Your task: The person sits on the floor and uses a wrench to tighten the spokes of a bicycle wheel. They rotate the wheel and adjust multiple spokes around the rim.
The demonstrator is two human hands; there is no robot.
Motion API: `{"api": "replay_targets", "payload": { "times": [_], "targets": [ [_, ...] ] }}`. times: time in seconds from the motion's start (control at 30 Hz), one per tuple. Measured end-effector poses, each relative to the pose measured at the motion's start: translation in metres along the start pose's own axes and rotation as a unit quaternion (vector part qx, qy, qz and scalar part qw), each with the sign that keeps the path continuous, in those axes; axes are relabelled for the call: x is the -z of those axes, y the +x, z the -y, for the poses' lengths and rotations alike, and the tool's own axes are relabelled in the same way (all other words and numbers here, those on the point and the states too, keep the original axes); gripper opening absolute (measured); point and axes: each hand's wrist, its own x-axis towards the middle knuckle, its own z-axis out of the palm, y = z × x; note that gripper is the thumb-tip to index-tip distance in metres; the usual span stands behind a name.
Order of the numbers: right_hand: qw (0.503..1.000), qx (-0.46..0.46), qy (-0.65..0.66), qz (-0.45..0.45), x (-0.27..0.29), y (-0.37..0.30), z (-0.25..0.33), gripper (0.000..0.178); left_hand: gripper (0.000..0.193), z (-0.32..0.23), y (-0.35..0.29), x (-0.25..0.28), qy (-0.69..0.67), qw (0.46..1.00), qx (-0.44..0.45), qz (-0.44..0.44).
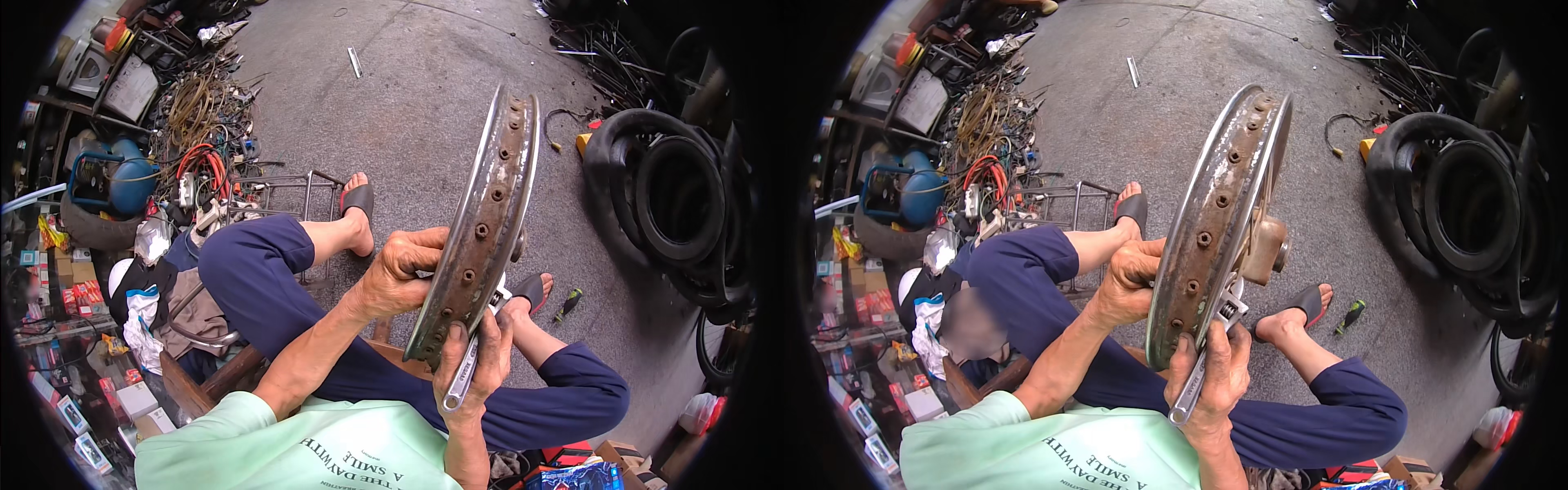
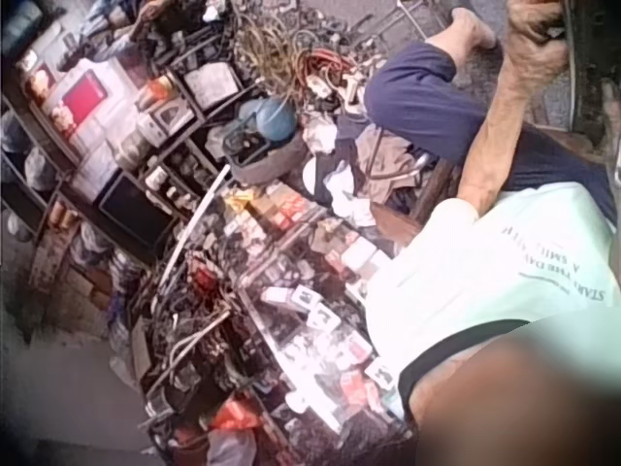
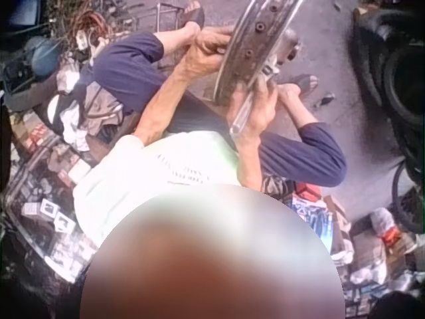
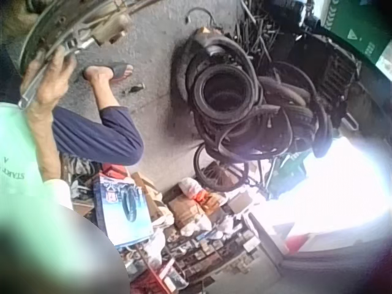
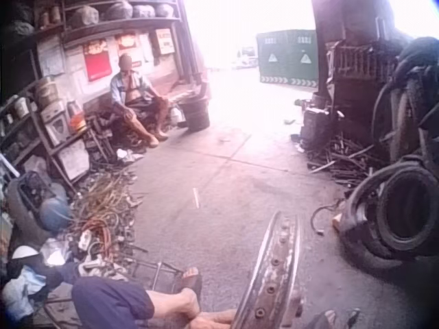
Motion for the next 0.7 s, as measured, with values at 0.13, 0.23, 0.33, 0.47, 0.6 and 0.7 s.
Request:
{"api": "replay_targets", "payload": {
  "times": [0.13,0.23,0.33,0.47,0.6,0.7],
  "targets": [
    [0.998,-0.029,0.028,-0.058,-0.011,-0.008,0.0,0.033,0.025,0.001,-0.003,-0.003,0.019,0.999,0.004,-0.028],
    [0.995,-0.049,0.05,-0.07,-0.016,-0.01,0.001,0.029,0.026,0.009,-0.008,-0.004,0.001,0.999,0.003,-0.054],
    [0.994,-0.055,0.062,-0.073,-0.019,-0.009,0.004,0.028,0.027,0.0,-0.002,-0.006,-0.05,0.996,0.038,-0.057],
    [0.995,-0.054,0.048,-0.075,-0.018,-0.014,0.0,0.028,0.027,0.002,-0.002,-0.006,-0.1,0.993,0.051,-0.026],
    [0.995,-0.041,0.036,-0.088,-0.013,-0.014,-0.004,0.028,0.025,0.006,0.007,-0.012,-0.029,0.999,-0.022,-0.016],
    [0.994,-0.04,0.038,-0.093,-0.013,-0.015,-0.007,0.029,0.025,0.012,0.011,-0.015,0.022,0.996,-0.08,-0.022]
  ]
}}
